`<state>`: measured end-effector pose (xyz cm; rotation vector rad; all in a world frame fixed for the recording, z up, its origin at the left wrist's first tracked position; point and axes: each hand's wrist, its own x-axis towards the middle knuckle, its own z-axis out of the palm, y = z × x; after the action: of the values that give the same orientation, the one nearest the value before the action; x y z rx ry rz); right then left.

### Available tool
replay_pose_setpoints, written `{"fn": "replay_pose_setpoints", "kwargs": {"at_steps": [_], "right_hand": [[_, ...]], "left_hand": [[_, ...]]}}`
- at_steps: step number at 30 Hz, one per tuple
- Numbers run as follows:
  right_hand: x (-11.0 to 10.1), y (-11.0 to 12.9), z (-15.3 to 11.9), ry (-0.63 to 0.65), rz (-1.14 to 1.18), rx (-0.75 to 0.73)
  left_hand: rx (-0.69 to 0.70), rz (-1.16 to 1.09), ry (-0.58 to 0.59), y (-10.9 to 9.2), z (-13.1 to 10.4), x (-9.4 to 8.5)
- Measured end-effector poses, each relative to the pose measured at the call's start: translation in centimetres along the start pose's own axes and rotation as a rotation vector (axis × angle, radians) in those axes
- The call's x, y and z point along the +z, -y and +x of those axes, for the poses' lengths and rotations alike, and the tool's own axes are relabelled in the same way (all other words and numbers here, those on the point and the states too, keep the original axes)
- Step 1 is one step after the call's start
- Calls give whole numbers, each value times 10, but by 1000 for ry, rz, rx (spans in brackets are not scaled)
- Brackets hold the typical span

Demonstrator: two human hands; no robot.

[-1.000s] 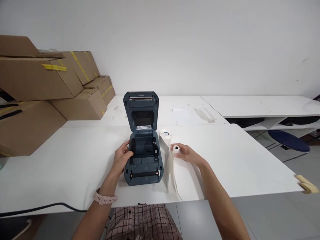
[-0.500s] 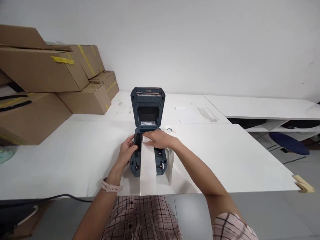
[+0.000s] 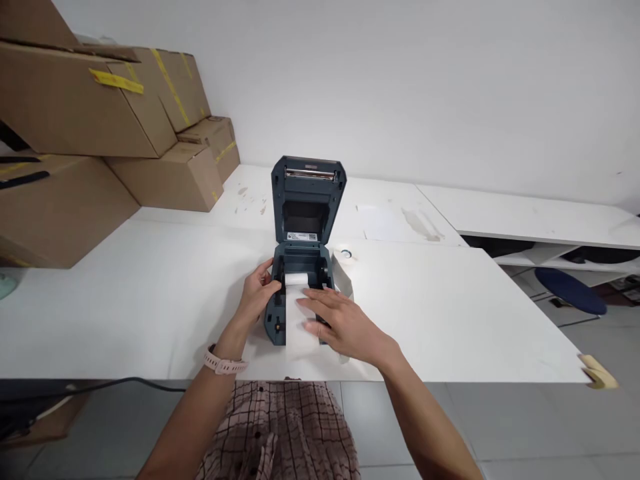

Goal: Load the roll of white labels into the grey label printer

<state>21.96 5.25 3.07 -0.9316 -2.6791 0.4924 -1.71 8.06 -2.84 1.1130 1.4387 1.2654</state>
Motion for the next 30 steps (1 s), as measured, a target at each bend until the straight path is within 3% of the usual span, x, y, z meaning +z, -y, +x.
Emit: {"fn": "replay_pose_setpoints", "kwargs": {"at_steps": [3, 7, 14, 20, 30], "right_hand": [[8, 4, -21, 17, -39, -34], [20, 8, -30, 33, -72, -118], [36, 22, -30, -142, -128, -52], [38, 20, -29, -290, -21, -63], [36, 17, -37, -312, 57, -35]], "left_hand": [[-1, 15, -11, 2, -1, 0], [23, -10, -38, 2, -1, 3], [6, -184, 91, 0, -2, 5], [1, -167, 93, 2, -1, 3], [1, -151, 93, 4, 1, 4]]}}
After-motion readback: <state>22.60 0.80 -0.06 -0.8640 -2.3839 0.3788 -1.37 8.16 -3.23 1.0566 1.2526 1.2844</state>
